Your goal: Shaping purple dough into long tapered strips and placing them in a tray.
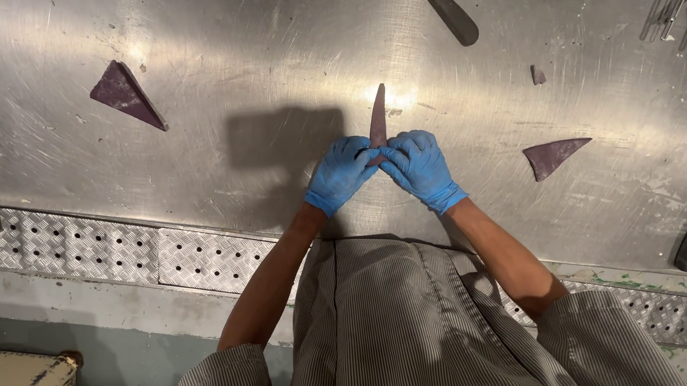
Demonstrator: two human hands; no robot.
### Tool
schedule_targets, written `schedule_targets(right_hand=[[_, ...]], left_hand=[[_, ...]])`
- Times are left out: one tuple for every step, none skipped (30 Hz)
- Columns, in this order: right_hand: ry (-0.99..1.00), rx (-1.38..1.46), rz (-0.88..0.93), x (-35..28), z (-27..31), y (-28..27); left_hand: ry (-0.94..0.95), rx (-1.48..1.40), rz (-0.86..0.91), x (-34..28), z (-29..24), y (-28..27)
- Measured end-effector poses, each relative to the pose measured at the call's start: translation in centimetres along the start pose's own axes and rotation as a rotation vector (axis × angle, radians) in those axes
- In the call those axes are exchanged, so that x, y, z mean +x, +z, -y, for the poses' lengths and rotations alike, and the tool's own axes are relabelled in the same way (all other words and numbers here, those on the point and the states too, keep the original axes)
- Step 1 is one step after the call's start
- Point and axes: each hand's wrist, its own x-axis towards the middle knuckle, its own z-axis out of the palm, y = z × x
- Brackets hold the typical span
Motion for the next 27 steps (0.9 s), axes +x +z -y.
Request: schedule_targets(right_hand=[[0.001, 0.035, -0.016, 0.3, 0.0, -0.2], [0.001, 0.071, -0.033, 0.5, 0.0, -0.5], [0.001, 0.070, -0.034, 0.6, -0.2, -0.3], [-0.008, 0.045, -0.029, 0.7, -0.5, -0.2], [-0.017, 0.022, -0.020, 0.6, -0.7, -0.1], [-0.017, 0.023, -0.018, 0.8, -0.8, -0.2], [-0.006, 0.040, -0.016, 1.1, -0.9, -0.3], [0.005, 0.057, -0.014, 1.5, -0.9, -0.5], [0.005, 0.058, -0.012, 1.4, -1.2, -0.3], [-0.014, 0.073, -0.017, 1.3, -1.4, -0.2], [-0.036, 0.086, -0.023, 1.4, -1.7, -0.2], [-0.038, 0.086, -0.024, 1.4, -2.0, 0.0], [-0.034, 0.076, -0.018, 1.5, -2.3, 0.2], [-0.031, 0.067, -0.013, 1.6, -2.5, 0.3], [-0.036, 0.063, -0.018, 2.2, -2.3, -0.2], [0.041, 0.071, -0.026, 2.7, -2.1, -0.6], [0.122, 0.082, -0.034, 2.9, -1.5, -1.0], [0.122, 0.081, -0.039, 3.5, -0.8, -2.3], [0.241, 0.133, -0.063, 3.9, 0.2, -3.6], [0.358, 0.186, -0.087, 4.2, 1.1, -5.0], [0.365, 0.178, -0.099, 3.2, 1.1, -4.1], [0.399, 0.507, -0.157, 2.2, 1.1, -3.2], [0.420, 0.833, -0.223, 1.5, 0.8, -2.3], [0.417, 0.822, -0.244, 1.7, 0.6, -2.8], [0.510, 0.890, -0.147, 1.5, 0.8, -3.2], [0.600, 0.959, -0.047, 1.3, 0.9, -3.7], [0.605, 0.957, -0.077, 1.0, 1.0, -4.4]], left_hand=[[-0.003, 0.026, -0.013, 0.2, -0.1, -0.2], [-0.006, 0.052, -0.027, 0.5, -0.2, -0.4], [-0.006, 0.053, -0.027, 0.9, -0.4, -1.0], [0.004, 0.023, -0.024, 1.3, -0.6, -1.7], [0.010, -0.009, -0.020, 1.6, -0.9, -2.3], [0.008, -0.011, -0.020, 1.3, -0.2, -1.1], [-0.049, -0.017, 0.029, 1.1, 0.6, -0.1], [-0.106, -0.024, 0.078, 0.8, 1.3, 1.0], [-0.107, -0.024, 0.079, 1.3, 0.7, -0.1], [-0.061, 0.003, 0.035, 1.8, 0.1, -1.1], [-0.012, 0.033, -0.011, 2.5, -0.4, -2.2], [-0.013, 0.034, -0.013, 3.4, -1.2, -3.4], [0.054, 0.052, -0.011, 4.3, -1.9, -4.6], [0.121, 0.071, -0.009, 5.2, -2.7, -5.9], [0.125, 0.076, -0.015, 5.5, -2.6, -5.3], [0.085, 0.117, 0.085, 5.8, -2.6, -4.7], [0.044, 0.156, 0.189, 5.8, -2.7, -4.1], [0.047, 0.160, 0.189, 6.3, -2.9, -4.7], [-0.124, -0.068, 0.173, 6.6, -3.3, -5.2], [-0.295, -0.297, 0.157, 7.0, -3.8, -5.8], [-0.281, -0.294, 0.161, 5.7, -3.7, -3.8], [-0.438, -0.611, -0.036, 4.4, -3.6, -1.9], [-0.585, -0.926, -0.236, 3.5, -3.2, -0.1], [-0.564, -0.923, -0.227, 3.3, -2.5, 1.5], [-0.635, -1.184, -0.271, 2.5, -1.9, 3.0], [-0.707, -1.445, -0.311, 1.8, -1.3, 4.6], [-0.694, -1.436, -0.286, 2.1, -2.8, 3.5]])
